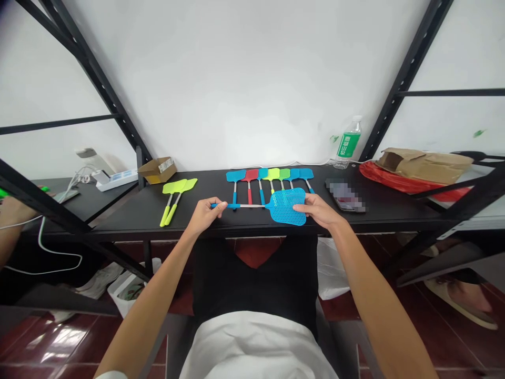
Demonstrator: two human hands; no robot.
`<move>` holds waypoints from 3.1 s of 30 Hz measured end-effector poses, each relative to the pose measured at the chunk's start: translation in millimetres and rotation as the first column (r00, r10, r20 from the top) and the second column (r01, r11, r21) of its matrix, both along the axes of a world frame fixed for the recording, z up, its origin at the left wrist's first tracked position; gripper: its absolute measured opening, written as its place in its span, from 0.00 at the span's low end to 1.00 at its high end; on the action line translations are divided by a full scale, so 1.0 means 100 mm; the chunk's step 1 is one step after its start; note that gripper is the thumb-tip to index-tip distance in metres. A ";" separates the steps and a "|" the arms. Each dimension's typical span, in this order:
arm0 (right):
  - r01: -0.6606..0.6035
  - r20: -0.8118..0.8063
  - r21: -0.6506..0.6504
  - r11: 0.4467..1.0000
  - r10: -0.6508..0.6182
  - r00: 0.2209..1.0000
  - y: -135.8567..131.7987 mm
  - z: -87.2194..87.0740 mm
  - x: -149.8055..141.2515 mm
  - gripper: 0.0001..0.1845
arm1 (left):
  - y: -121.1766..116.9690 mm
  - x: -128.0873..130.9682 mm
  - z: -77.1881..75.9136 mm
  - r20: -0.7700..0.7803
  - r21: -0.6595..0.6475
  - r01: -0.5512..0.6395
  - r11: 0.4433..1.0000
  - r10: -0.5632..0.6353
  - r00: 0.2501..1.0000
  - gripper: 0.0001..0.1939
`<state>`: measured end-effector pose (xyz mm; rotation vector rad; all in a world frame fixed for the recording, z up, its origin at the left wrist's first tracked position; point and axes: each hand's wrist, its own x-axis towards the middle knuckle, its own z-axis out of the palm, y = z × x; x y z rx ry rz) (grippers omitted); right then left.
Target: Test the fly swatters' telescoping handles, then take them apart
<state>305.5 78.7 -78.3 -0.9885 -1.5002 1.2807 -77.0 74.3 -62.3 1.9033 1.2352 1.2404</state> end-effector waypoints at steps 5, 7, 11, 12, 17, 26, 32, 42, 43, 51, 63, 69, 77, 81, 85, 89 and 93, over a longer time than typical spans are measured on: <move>0.012 -0.040 -0.001 1.000 -0.012 0.999 -0.01 0.01 -0.01 0.17 | -0.04 0.02 0.03 -0.027 -0.050 -0.037 0.998 0.035 0.999 0.30; 0.024 -0.043 0.009 1.000 -0.024 0.999 -0.02 0.02 -0.03 0.17 | -0.04 0.01 0.03 -0.016 -0.045 -0.038 0.998 0.038 0.999 0.31; 0.032 -0.069 0.022 0.999 -0.030 0.997 -0.03 0.04 -0.06 0.18 | -0.02 -0.01 0.03 0.044 -0.025 0.008 1.000 -0.007 0.999 0.26; 0.025 -0.078 0.024 0.999 -0.023 0.997 -0.03 0.04 -0.06 0.18 | -0.01 -0.02 0.02 0.059 -0.030 0.015 0.999 -0.014 0.998 0.25; 0.012 -0.133 0.036 0.999 -0.007 0.991 -0.02 0.03 -0.06 0.17 | 0.00 -0.03 0.01 0.123 -0.057 0.026 0.998 -0.018 0.992 0.25; 0.009 -0.207 0.005 1.000 -0.008 0.978 0.02 0.02 -0.03 0.24 | 0.07 -0.06 -0.05 0.330 -0.008 0.049 0.999 -0.044 0.943 0.19; -0.026 -0.090 0.019 0.999 0.028 0.996 0.00 0.01 -0.03 0.20 | 0.10 -0.07 -0.08 0.262 -0.009 0.012 1.000 -0.010 0.965 0.18; 0.033 -0.060 0.080 0.996 -0.028 0.998 -0.06 0.06 -0.05 0.15 | -0.01 -0.03 0.01 0.109 -0.021 -0.057 0.998 0.059 0.992 0.30; 0.034 -0.055 0.082 0.996 -0.030 0.998 -0.06 0.06 -0.05 0.15 | -0.01 -0.03 0.01 0.118 -0.029 -0.059 0.998 0.062 0.991 0.31; 0.009 -0.216 0.003 1.000 -0.008 0.976 -0.03 0.06 -0.03 0.19 | 0.10 -0.07 -0.05 0.399 -0.124 0.002 0.992 0.048 0.916 0.27; -0.020 -0.030 -0.007 1.000 0.020 0.999 -0.02 0.06 -0.06 0.20 | 0.05 -0.08 -0.03 0.371 -0.019 0.096 0.995 -0.082 0.925 0.19; -0.043 0.016 0.085 0.996 0.041 0.999 -0.04 0.09 -0.08 0.17 | 0.06 -0.06 -0.04 0.283 -0.059 -0.039 0.997 0.054 0.958 0.28; -0.007 -0.022 0.090 0.996 0.009 1.000 -0.03 0.05 -0.05 0.13 | 0.08 -0.07 -0.07 0.307 -0.080 -0.029 0.996 0.053 0.950 0.32; 0.024 -0.067 0.067 0.997 -0.020 0.998 -0.03 0.06 -0.06 0.15 | 0.07 -0.08 -0.05 0.344 -0.074 -0.015 0.997 0.040 0.938 0.29; 0.033 -0.051 0.069 0.997 -0.030 0.998 -0.03 0.06 -0.06 0.16 | 0.05 -0.08 -0.03 0.349 -0.109 -0.006 0.994 0.044 0.936 0.29; 0.036 -0.032 0.047 0.998 -0.034 0.999 -0.03 0.08 -0.05 0.17 | 0.03 -0.05 0.00 0.318 -0.112 0.005 0.994 0.031 0.948 0.29; 0.049 -0.063 0.011 0.999 -0.048 0.997 -0.03 0.11 -0.06 0.18 | 0.00 -0.02 0.04 0.303 -0.085 0.029 0.996 -0.002 0.953 0.25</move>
